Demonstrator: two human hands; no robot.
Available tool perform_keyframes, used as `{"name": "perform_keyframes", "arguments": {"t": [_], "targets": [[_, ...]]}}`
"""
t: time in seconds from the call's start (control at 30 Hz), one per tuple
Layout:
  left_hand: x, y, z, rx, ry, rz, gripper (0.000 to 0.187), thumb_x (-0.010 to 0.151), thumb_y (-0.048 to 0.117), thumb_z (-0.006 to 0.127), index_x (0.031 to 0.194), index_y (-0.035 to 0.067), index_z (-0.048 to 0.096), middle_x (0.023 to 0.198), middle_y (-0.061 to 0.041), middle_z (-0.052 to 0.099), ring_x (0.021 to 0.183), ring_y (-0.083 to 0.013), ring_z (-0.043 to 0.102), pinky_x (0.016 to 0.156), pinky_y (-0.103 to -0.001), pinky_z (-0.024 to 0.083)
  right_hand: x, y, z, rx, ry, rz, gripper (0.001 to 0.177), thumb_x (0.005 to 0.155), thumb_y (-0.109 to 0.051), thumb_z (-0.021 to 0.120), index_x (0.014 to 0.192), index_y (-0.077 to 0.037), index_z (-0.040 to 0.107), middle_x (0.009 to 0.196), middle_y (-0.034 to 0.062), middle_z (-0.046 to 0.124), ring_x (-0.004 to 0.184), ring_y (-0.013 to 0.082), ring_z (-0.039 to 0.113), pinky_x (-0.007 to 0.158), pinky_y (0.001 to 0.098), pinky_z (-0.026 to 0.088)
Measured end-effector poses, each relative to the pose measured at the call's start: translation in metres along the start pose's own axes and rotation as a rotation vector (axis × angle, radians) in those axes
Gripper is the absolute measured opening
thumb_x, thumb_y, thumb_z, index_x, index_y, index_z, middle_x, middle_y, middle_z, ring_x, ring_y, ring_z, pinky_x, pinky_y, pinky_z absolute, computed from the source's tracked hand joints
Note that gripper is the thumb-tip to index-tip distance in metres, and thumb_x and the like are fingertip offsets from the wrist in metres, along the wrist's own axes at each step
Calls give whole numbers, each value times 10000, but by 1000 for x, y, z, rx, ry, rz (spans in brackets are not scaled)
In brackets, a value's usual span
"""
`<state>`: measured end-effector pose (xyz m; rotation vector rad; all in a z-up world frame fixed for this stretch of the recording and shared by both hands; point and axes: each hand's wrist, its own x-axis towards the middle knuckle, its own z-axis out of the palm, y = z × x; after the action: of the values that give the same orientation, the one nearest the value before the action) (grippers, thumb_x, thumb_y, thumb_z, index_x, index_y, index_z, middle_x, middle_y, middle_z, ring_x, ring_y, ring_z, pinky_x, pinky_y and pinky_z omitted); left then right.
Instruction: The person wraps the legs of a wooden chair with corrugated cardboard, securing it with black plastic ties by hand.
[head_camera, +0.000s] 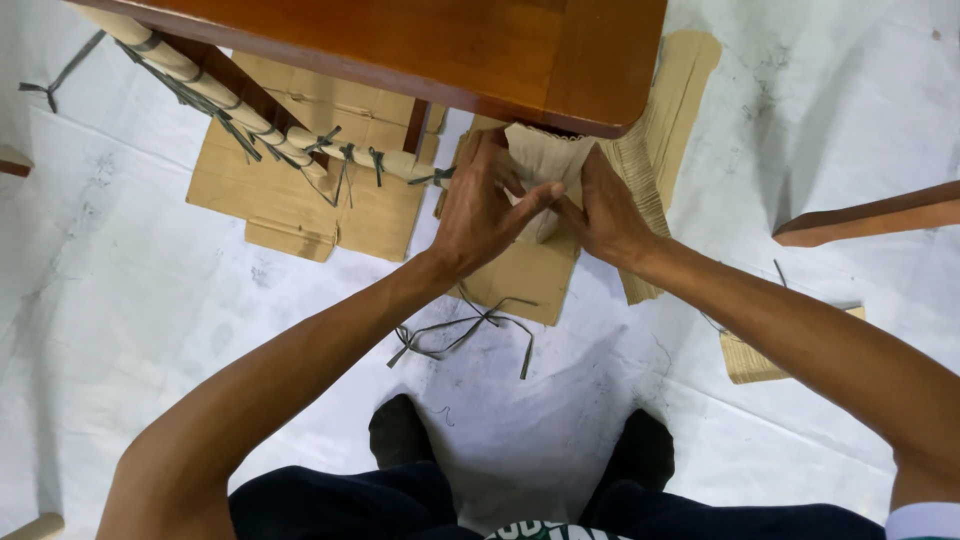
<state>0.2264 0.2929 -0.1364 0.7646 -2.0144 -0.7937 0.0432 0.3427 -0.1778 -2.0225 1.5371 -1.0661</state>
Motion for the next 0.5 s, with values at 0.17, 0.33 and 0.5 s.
{"name": "perform_keyframes", "arguments": {"t": [0.17, 0.33, 0.5], "targets": [[6, -17, 15, 29, -25, -232, 988, 849, 433, 876, 1478, -94, 326, 1116, -214, 511, 762, -287, 730, 650, -389, 640, -2, 12, -6, 98, -1, -4, 440, 1038, -248, 638, 1313, 40, 449, 1104, 257, 541, 1123, 522, 573, 912, 602, 486], [11, 1, 6, 63, 33, -164, 849, 816, 429, 905, 1314, -95, 460, 830, -77, 477, 847, -353, 642, 720, -401, 579, -8, 9, -18, 185, 114, 17, 318, 1049, -189, 674, 1225, 14, 505, 1111, 203, 625, 1110, 426, 656, 949, 556, 525], [10, 5, 5, 86, 21, -155, 806, 798, 428, 918, 1265, -63, 481, 724, -59, 506, 882, -340, 610, 775, -402, 556, -5, 26, -19, 214, 147, -34, 303, 1038, -147, 706, 1219, 11, 523, 1102, 179, 642, 1076, 383, 672, 914, 525, 561]]}}
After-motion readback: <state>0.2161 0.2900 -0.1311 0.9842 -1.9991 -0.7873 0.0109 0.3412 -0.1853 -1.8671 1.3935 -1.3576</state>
